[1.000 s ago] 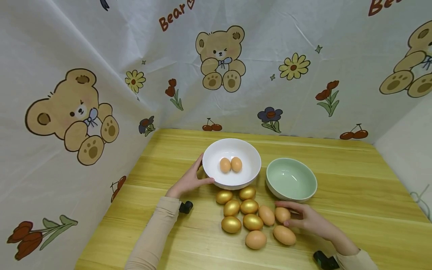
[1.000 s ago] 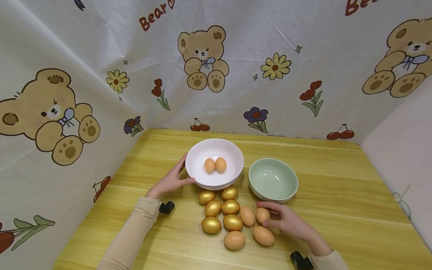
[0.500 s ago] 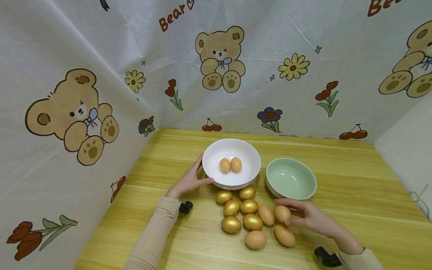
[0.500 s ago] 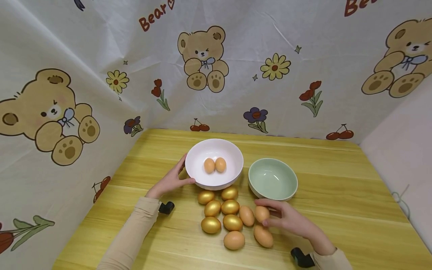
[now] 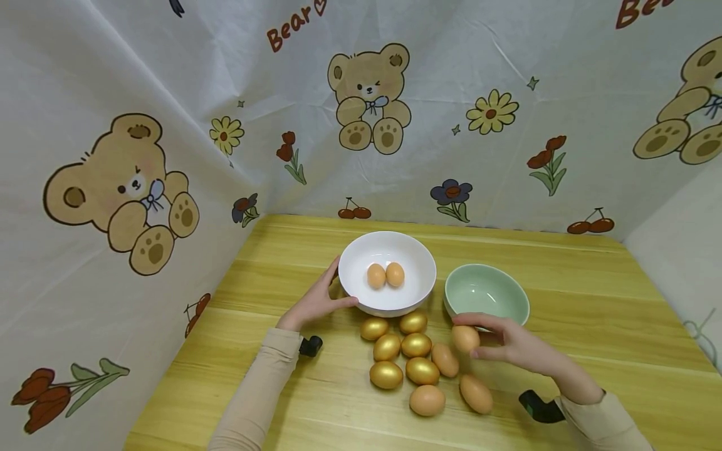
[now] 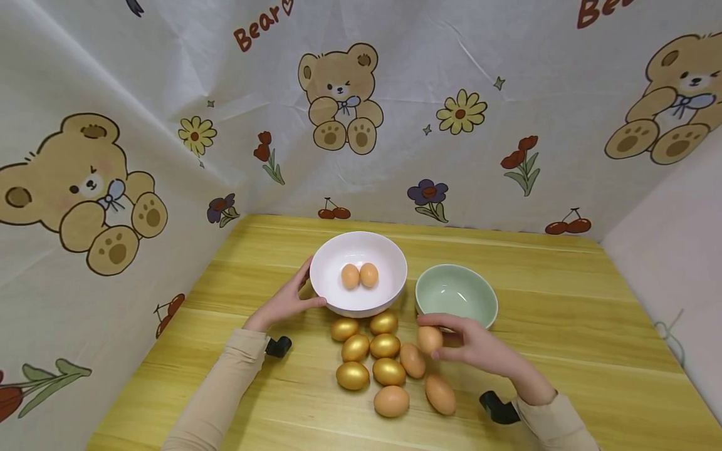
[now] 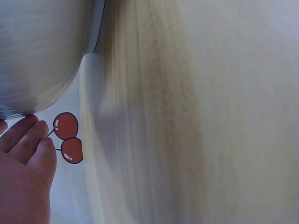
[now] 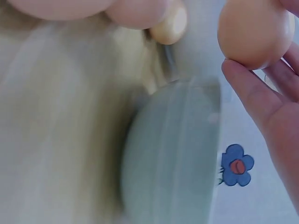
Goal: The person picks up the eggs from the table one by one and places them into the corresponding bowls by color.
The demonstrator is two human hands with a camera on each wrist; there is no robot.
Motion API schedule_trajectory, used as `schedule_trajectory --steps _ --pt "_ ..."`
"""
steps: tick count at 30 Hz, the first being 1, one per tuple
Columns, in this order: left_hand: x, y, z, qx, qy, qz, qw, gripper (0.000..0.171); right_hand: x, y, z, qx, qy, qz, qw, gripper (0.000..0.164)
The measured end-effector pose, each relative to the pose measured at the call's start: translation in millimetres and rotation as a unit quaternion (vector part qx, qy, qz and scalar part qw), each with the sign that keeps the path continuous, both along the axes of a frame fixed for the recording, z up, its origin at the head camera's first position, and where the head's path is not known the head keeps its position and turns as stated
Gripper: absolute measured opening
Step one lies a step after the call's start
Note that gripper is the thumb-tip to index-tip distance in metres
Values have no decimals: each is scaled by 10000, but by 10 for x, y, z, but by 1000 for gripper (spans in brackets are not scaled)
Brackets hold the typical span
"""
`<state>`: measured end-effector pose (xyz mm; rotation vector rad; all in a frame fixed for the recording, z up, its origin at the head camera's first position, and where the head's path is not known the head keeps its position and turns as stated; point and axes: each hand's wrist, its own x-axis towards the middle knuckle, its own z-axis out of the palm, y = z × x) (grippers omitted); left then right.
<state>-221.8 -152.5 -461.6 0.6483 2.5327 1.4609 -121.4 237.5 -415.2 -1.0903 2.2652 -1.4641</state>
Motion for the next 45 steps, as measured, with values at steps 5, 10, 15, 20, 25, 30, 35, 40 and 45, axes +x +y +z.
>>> schedule_trajectory --steps 5,10,15,20,25,30,35,40,45 --pt "-42 -16 -77 -88 53 80 9999 107 -86 -52 94 -120 167 92 9997 52" --pt "-69 -27 -122 -14 53 38 10000 109 -165 -101 158 -17 354 -22 9994 51" --pt "-76 -34 -127 -39 64 26 10000 108 -256 -191 203 33 562 -149 9983 49" --pt "-71 -32 -109 -61 50 19 10000 108 -338 -303 276 4 561 -260 9981 49" --pt "-61 -24 -95 -69 -1 41 10000 108 -421 -402 337 37 274 -362 9990 51" --pt "-60 -25 -93 -90 0 69 9999 109 -502 -511 381 126 144 -399 9990 53" --pt "-62 -27 -98 -113 -20 75 9999 109 -599 -605 387 108 15 -384 9992 53" --pt "-55 -18 -96 -102 -24 78 9999 108 -689 -684 359 -89 -194 -342 9992 53" --pt "-40 -17 -74 -23 37 36 10000 107 -777 -757 327 -125 -434 -394 9982 52"
